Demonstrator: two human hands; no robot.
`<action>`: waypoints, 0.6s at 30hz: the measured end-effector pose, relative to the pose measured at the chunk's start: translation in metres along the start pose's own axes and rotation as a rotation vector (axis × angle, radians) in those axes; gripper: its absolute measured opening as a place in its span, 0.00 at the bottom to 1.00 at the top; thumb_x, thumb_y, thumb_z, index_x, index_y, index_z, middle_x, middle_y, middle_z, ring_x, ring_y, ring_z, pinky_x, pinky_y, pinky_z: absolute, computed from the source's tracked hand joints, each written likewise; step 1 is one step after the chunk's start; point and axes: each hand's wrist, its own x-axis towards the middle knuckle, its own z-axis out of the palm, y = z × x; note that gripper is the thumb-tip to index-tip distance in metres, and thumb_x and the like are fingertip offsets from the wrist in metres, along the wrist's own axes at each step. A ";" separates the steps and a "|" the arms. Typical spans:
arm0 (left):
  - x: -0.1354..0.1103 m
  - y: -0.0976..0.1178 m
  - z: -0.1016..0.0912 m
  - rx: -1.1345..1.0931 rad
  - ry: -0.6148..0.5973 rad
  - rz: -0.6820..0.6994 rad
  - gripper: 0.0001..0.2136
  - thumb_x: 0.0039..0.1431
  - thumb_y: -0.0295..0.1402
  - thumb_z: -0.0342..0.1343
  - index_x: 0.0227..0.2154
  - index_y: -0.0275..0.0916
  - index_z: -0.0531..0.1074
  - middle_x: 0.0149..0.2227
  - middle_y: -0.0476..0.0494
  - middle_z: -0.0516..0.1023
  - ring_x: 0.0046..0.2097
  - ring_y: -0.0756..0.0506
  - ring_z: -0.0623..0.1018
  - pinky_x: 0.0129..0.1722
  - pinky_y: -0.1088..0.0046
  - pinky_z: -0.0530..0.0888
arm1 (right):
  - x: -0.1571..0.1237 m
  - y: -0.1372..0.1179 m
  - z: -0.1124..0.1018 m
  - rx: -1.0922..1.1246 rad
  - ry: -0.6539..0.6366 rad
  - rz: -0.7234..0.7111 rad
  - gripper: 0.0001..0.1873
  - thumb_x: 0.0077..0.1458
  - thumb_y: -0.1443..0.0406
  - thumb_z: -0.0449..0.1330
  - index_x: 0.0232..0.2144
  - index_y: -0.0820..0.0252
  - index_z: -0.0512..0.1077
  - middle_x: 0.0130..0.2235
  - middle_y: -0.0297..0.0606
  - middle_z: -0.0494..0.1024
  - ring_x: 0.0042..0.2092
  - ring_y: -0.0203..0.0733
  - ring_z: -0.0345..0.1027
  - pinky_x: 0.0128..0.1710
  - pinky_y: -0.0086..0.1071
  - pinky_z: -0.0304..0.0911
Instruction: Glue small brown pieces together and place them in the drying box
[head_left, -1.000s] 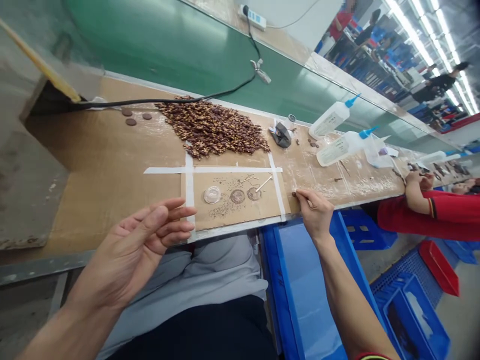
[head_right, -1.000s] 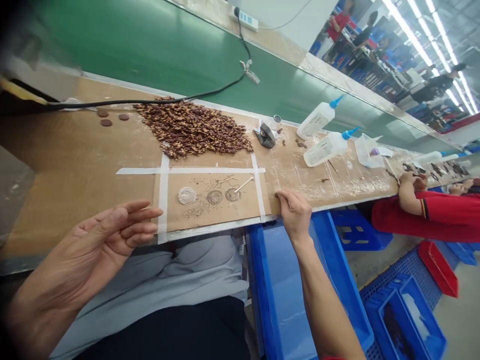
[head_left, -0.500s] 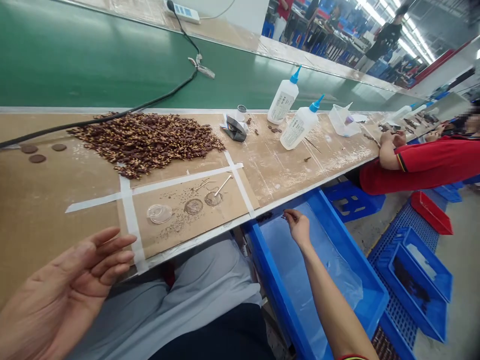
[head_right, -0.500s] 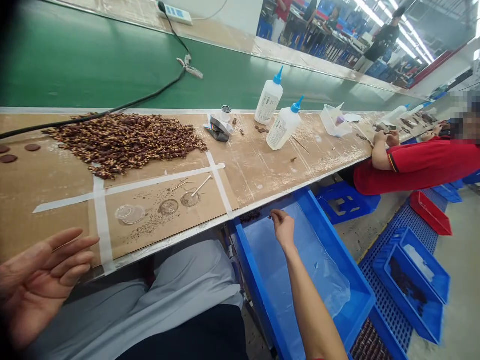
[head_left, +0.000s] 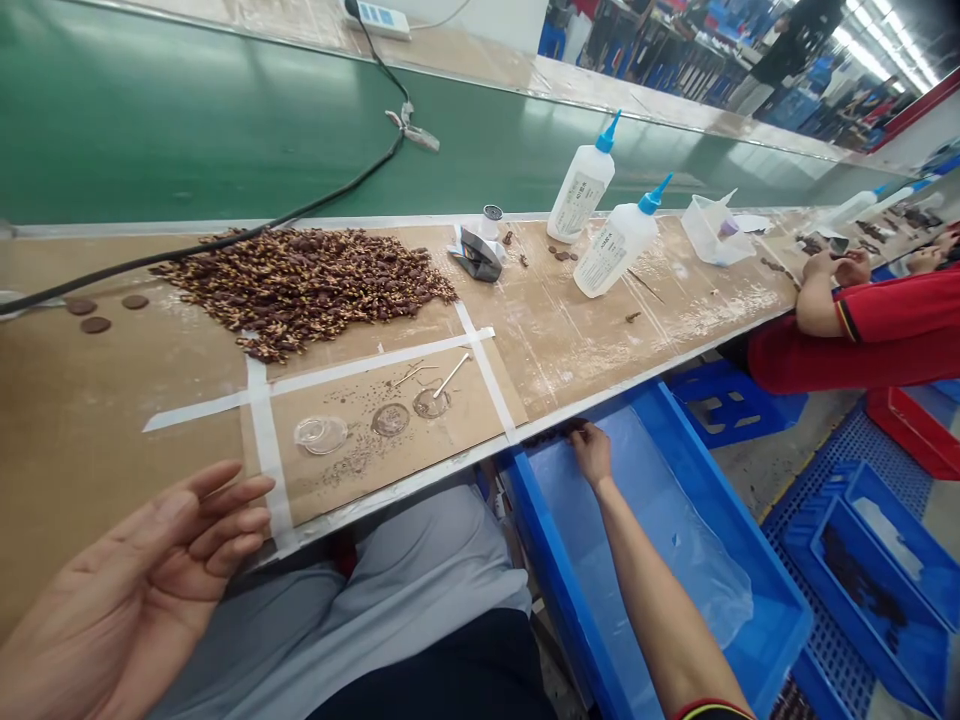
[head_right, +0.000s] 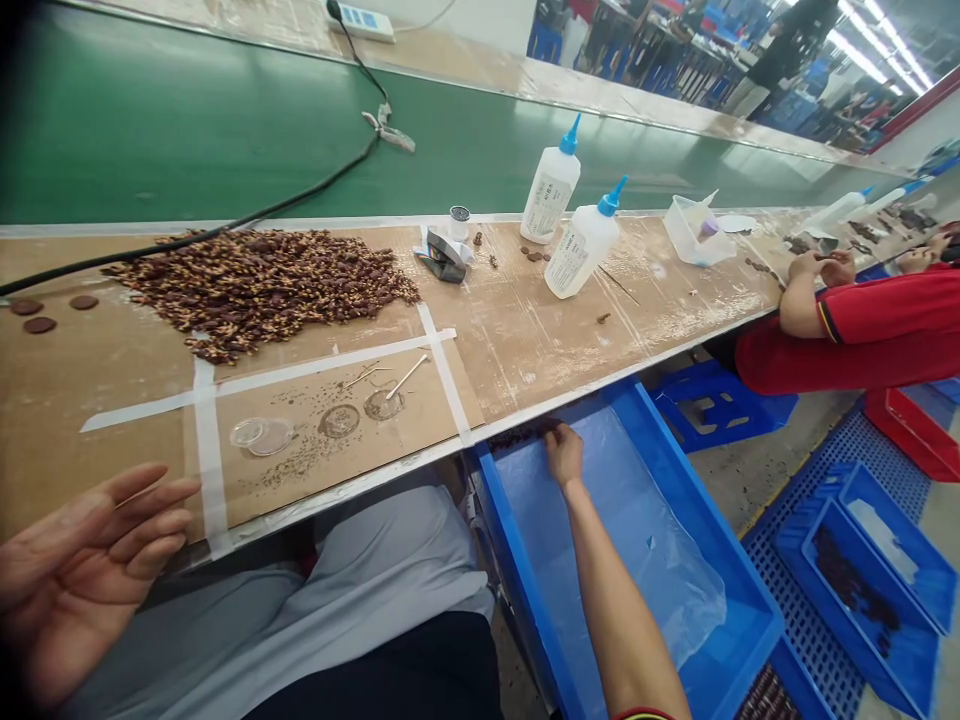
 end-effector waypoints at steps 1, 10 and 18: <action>-0.001 0.000 0.000 0.024 -0.022 0.009 0.13 0.65 0.27 0.72 0.52 0.34 0.87 0.43 0.39 0.94 0.35 0.44 0.91 0.36 0.75 0.90 | -0.001 0.001 0.002 0.011 -0.004 0.008 0.18 0.79 0.51 0.69 0.52 0.60 0.81 0.46 0.38 0.85 0.42 0.42 0.82 0.48 0.40 0.83; -0.004 0.005 0.002 0.091 -0.071 0.013 0.13 0.63 0.30 0.76 0.50 0.39 0.88 0.43 0.43 0.95 0.36 0.45 0.91 0.39 0.77 0.90 | -0.001 -0.003 0.009 0.050 0.000 0.036 0.17 0.78 0.52 0.70 0.52 0.61 0.81 0.47 0.38 0.85 0.44 0.43 0.82 0.48 0.41 0.83; -0.005 0.005 0.003 0.077 -0.075 0.014 0.13 0.65 0.28 0.73 0.52 0.37 0.88 0.44 0.40 0.94 0.36 0.44 0.92 0.38 0.78 0.90 | -0.004 -0.009 0.009 0.078 0.013 0.029 0.19 0.78 0.51 0.70 0.56 0.60 0.80 0.53 0.42 0.85 0.49 0.46 0.82 0.52 0.43 0.83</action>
